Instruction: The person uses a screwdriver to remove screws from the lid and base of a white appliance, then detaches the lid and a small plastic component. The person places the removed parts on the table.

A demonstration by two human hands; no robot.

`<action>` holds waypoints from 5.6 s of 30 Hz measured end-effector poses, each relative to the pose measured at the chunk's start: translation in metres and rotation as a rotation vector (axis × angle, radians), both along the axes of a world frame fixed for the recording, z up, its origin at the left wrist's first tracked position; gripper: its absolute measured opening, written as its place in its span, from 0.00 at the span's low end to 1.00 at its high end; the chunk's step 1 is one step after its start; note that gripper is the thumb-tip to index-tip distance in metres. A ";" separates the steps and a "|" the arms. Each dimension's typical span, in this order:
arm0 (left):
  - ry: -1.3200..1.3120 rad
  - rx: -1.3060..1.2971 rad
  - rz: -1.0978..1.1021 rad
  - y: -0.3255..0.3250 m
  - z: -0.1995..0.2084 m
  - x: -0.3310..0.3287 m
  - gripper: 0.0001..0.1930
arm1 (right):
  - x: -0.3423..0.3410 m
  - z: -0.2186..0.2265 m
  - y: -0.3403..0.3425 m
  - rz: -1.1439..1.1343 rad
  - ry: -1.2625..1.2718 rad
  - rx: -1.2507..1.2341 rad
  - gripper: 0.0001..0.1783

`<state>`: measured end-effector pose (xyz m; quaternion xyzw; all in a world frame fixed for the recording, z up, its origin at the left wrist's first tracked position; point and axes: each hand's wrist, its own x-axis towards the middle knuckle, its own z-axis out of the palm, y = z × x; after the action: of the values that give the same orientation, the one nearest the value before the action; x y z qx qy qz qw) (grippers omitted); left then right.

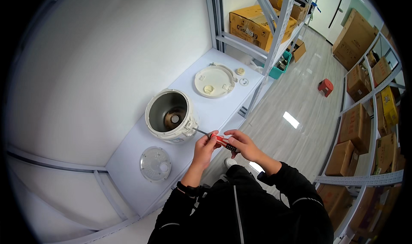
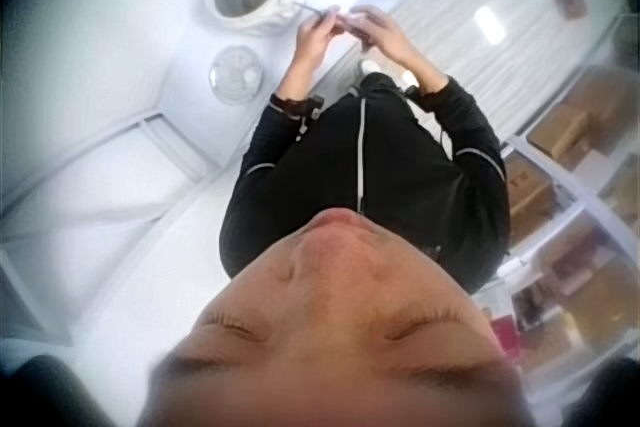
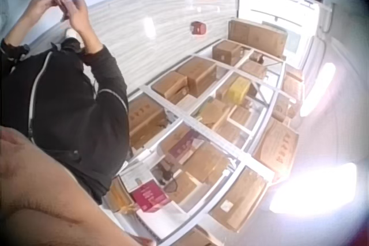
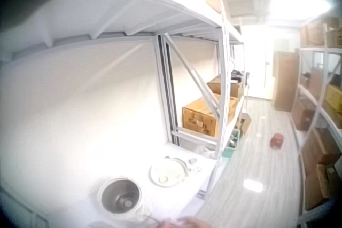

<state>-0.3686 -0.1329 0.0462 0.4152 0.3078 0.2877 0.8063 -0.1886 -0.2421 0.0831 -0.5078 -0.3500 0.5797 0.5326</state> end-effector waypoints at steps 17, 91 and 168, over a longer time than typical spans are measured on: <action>0.077 -0.007 0.125 -0.008 -0.003 -0.015 0.21 | -0.034 0.002 -0.008 0.057 -0.441 0.138 0.35; 0.136 0.043 0.106 -0.012 -0.001 -0.001 0.17 | -0.008 -0.006 -0.007 0.061 -0.378 0.189 0.28; 0.374 0.529 0.238 0.032 -0.008 0.072 0.10 | 0.144 0.058 0.025 0.215 -0.694 0.100 0.25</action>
<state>-0.2970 -0.1013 0.0386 0.6167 0.4114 0.3685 0.5608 -0.0442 -0.2172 0.1412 -0.6080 -0.5891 0.4076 0.3423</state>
